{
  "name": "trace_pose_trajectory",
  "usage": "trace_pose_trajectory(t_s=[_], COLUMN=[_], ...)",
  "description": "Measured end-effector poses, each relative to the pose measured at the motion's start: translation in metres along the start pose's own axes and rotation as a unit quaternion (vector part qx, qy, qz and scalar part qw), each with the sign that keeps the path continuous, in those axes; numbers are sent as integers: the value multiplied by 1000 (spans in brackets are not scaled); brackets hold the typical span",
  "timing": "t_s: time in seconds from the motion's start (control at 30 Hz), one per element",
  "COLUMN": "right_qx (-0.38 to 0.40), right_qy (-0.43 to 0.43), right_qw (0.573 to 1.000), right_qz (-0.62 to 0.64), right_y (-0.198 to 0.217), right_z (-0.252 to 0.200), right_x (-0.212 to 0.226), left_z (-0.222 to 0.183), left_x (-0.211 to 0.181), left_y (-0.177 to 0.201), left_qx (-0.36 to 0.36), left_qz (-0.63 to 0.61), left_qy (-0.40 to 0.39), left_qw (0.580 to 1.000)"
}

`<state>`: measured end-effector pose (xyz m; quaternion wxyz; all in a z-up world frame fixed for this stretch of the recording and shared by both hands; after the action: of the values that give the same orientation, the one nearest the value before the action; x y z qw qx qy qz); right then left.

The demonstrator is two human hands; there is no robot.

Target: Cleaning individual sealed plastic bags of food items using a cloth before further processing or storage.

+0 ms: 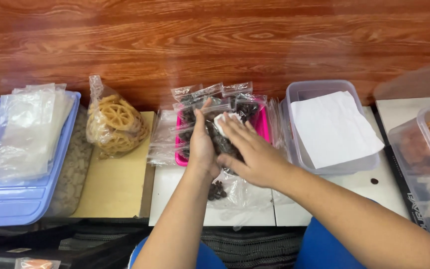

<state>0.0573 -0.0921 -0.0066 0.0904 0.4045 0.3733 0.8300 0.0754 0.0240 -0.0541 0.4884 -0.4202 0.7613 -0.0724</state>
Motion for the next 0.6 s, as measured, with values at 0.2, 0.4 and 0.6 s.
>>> trace_pose_trajectory(t_s=[0.2, 0.4, 0.6], right_qx=[30, 43, 65], right_qy=[104, 0, 86], right_qw=[993, 999, 994], right_qz=[-45, 11, -29], right_y=[-21, 0, -19], right_z=[-18, 0, -13], right_x=[10, 13, 11], left_z=[21, 22, 41], left_x=[5, 2, 3], left_y=[17, 22, 24], left_qx=[0, 14, 4], left_qz=[27, 34, 25], left_qy=[-3, 2, -2], left_qw=[1000, 999, 1000])
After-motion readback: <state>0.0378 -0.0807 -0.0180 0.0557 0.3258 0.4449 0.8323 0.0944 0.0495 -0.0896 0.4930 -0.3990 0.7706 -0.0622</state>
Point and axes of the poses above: each hand's wrist, its own z-axis towards the middle knuckle, its own y-axis out of the back of the hand, x = y × z, the point moved 6 cm from there along z, towards the middle knuckle, and after that the axes turned 13 degrees about -x, right-handed, at the moved point
